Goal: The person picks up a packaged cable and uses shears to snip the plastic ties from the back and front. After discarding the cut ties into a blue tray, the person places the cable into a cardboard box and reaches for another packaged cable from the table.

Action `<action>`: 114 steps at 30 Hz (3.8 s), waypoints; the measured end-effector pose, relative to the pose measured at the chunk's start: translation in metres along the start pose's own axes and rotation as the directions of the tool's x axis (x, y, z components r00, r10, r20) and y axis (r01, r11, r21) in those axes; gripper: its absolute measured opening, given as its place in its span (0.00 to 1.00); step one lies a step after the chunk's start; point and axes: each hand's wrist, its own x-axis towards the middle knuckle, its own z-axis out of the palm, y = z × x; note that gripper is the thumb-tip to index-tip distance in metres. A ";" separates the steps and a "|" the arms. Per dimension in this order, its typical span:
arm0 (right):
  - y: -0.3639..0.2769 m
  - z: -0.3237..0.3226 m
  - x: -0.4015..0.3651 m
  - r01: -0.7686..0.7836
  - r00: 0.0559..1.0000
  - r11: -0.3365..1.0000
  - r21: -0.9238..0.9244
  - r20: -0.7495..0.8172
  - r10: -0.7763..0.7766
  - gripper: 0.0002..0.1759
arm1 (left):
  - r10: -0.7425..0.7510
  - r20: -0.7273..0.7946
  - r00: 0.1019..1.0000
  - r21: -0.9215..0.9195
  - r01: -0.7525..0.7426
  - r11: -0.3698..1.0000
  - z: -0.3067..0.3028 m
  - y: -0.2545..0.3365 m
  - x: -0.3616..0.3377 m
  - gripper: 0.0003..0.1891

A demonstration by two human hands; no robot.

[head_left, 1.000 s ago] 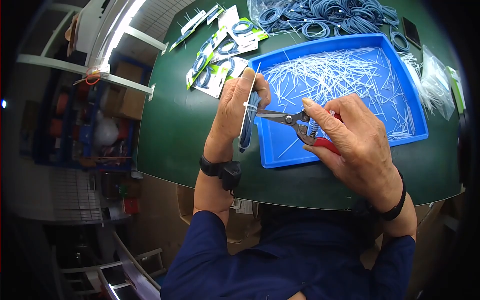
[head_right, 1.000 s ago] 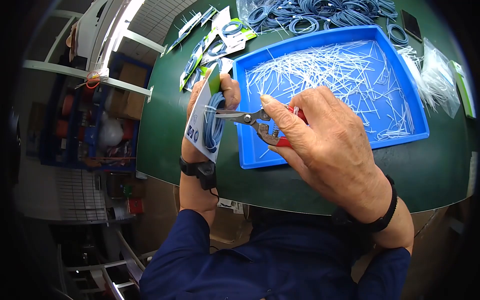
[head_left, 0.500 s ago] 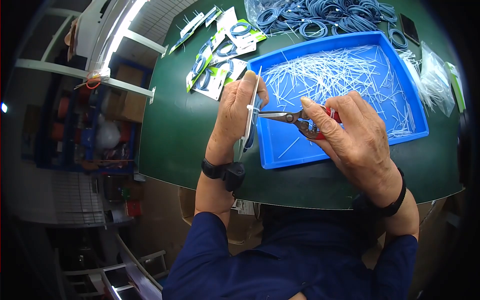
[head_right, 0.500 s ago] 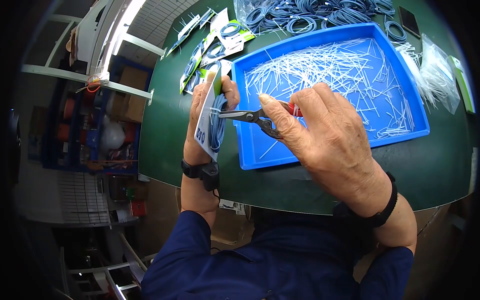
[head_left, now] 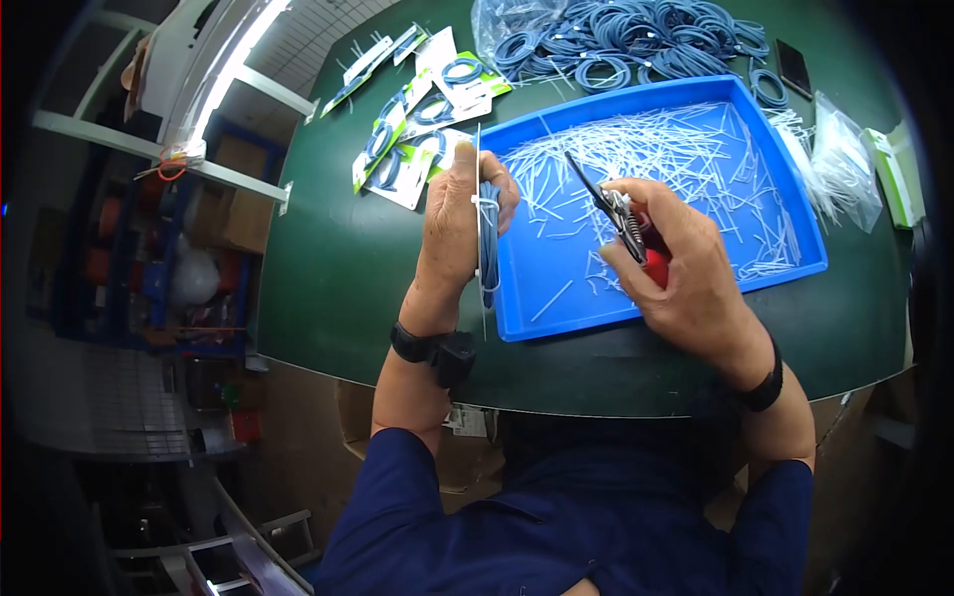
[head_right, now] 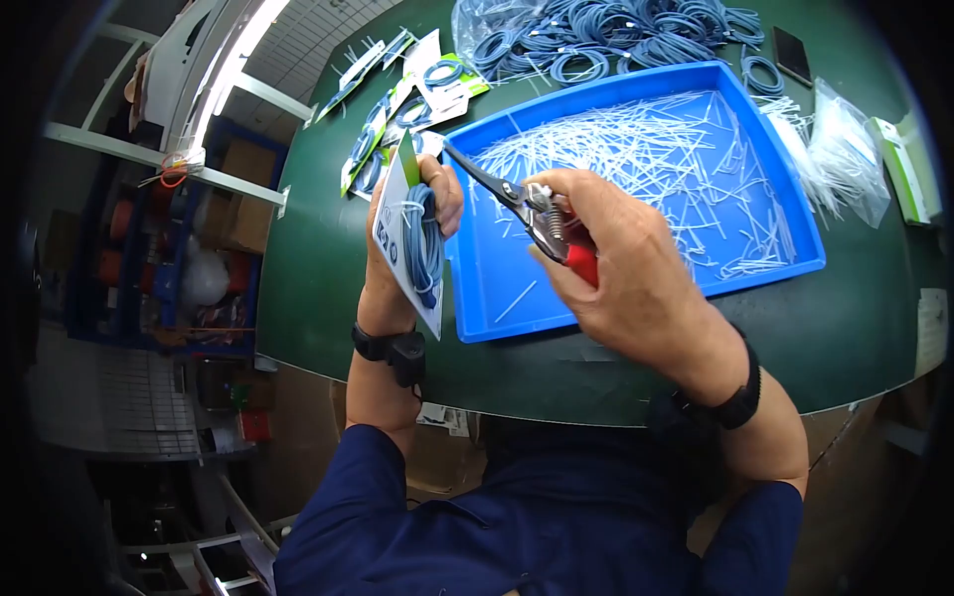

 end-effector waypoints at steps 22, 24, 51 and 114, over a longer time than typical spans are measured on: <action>0.003 0.001 0.010 0.197 0.970 0.969 0.148 -0.176 -0.170 0.25 | -0.184 0.058 0.981 0.194 0.169 0.966 0.071 0.012 -0.018 0.35; 0.003 -0.001 0.009 0.178 0.973 0.977 0.116 -0.170 -0.158 0.23 | -0.157 0.054 0.986 0.205 0.143 0.968 0.072 0.010 -0.017 0.36; -0.033 -0.025 0.005 -0.273 0.961 0.663 0.697 0.165 0.222 0.19 | 0.289 -0.157 0.944 -0.273 -0.323 0.906 -0.056 0.022 0.008 0.26; 0.040 -0.037 0.012 -0.545 0.819 0.833 0.096 0.270 0.506 0.33 | 0.210 -0.469 0.858 0.874 0.485 -0.034 -0.205 -0.081 0.100 0.26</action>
